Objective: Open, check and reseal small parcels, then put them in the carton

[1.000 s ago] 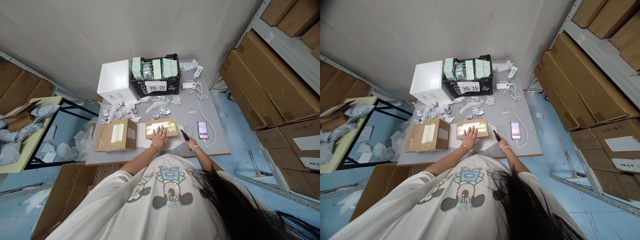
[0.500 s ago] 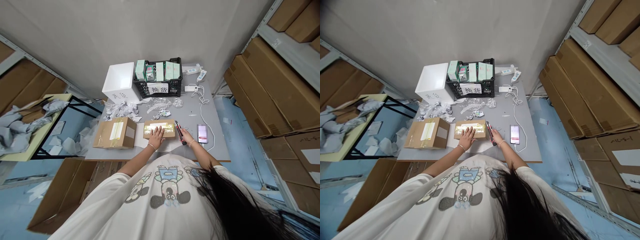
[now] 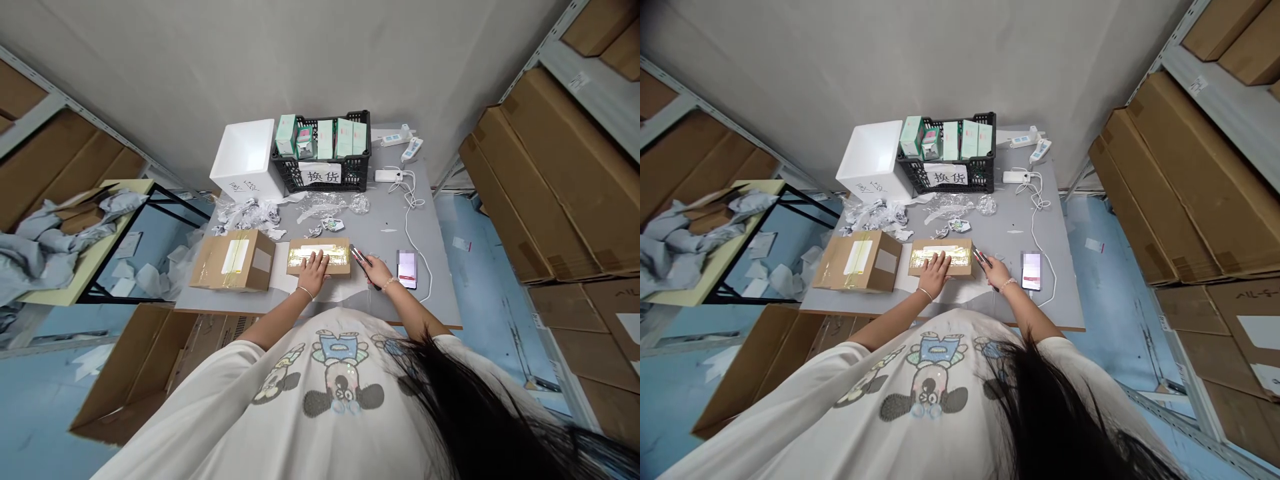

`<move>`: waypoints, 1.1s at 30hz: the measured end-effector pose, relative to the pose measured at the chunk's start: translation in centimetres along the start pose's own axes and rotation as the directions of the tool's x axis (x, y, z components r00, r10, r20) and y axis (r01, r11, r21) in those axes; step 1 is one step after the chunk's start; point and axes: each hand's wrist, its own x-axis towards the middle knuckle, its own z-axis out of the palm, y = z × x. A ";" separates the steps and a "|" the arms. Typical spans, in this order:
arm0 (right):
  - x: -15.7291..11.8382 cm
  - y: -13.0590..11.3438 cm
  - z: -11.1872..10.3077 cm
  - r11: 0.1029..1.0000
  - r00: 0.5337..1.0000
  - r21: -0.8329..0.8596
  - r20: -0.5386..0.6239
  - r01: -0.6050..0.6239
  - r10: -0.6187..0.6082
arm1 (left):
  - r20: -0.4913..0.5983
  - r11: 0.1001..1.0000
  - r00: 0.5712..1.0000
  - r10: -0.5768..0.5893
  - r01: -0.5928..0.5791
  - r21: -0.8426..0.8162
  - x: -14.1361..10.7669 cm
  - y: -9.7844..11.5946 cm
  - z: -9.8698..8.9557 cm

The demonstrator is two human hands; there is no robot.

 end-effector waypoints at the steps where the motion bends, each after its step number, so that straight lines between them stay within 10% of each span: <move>1: -0.1 0.1 -0.1 1.000 1.000 -0.014 0.014 0.000 0.000 | 0.003 1.000 1.000 -0.005 0.005 0.000 0.0 0.0 0.0; 27: -5.1 2.6 1.9 0.990 0.995 -0.126 0.086 0.060 -0.049 | 0.043 1.000 0.999 -0.003 0.004 -0.024 0.3 0.1 -0.7; 33: -5.8 3.4 -0.8 0.998 0.998 -0.039 -0.045 -0.054 0.052 | 0.021 0.998 1.000 0.011 -0.010 -0.067 0.2 0.1 -0.8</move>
